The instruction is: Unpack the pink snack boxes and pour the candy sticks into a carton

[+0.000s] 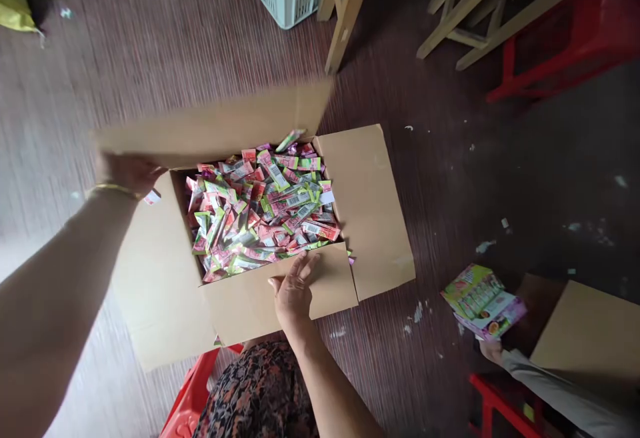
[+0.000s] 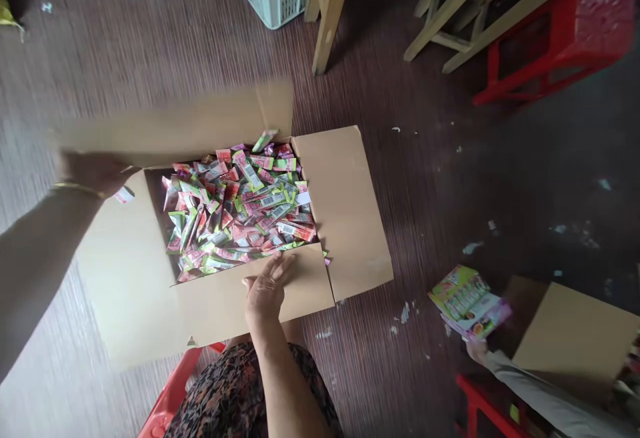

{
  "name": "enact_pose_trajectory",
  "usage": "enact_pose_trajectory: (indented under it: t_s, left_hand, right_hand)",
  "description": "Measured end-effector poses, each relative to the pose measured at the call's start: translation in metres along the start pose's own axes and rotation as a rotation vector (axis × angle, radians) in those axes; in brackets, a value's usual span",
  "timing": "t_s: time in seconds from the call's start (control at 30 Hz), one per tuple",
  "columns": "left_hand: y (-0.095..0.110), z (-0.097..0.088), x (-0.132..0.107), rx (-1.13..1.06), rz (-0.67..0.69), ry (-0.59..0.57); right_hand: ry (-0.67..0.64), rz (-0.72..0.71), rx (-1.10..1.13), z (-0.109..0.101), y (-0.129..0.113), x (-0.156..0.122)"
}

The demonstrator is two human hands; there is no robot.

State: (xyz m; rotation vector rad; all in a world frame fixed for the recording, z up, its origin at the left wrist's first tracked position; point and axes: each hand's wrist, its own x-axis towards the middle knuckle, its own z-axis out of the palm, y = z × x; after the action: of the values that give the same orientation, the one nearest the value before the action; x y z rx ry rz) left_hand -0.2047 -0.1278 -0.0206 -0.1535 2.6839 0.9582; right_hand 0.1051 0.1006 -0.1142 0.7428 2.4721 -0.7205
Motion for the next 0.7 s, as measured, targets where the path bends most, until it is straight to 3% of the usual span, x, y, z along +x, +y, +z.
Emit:
enact_pose_trajectory:
  t_s: [0.1, 0.13, 0.2, 0.27, 0.3, 0.37, 0.43, 0.53, 0.6, 0.7]
  left_hand:
    - [-0.013, -0.016, -0.046, -0.095, -0.001, -0.321]
    - [-0.017, -0.01, -0.063, 0.011, 0.023, -0.394]
    - [-0.02, 0.021, -0.099, 0.223, 0.056, -0.415]
    - [-0.016, 0.067, -0.136, 0.503, 0.004, -0.358]
    - [-0.012, 0.092, -0.154, 0.526, -0.048, -0.341]
    - [-0.002, 0.136, -0.182, 0.469, -0.192, -0.172]
    - [0.007, 0.167, -0.2, 0.368, -0.284, 0.007]
    - [0.01, 0.191, -0.206, 0.336, -0.26, 0.19]
    - [0.006, 0.199, -0.202, 0.354, -0.229, 0.264]
    - [-0.003, 0.206, -0.196, 0.35, -0.241, 0.294]
  right_hand:
    - [-0.019, -0.003, 0.026, -0.004, -0.003, -0.002]
    - [-0.024, -0.003, 0.038, -0.006, -0.004, -0.002]
    - [-0.03, 0.004, 0.054, -0.01, -0.004, -0.003]
    - [-0.028, 0.004, 0.059, -0.012, -0.003, -0.003]
    - [-0.023, -0.001, 0.059, -0.012, -0.002, -0.003]
    - [0.003, -0.029, 0.057, -0.01, 0.001, -0.002]
    - [0.025, -0.061, 0.058, -0.006, 0.002, -0.003]
    - [0.008, -0.116, 0.084, -0.004, 0.007, -0.009]
    - [0.045, -0.191, 0.108, -0.014, 0.022, -0.009]
    - [0.333, -0.168, 0.066, -0.054, 0.078, 0.015]
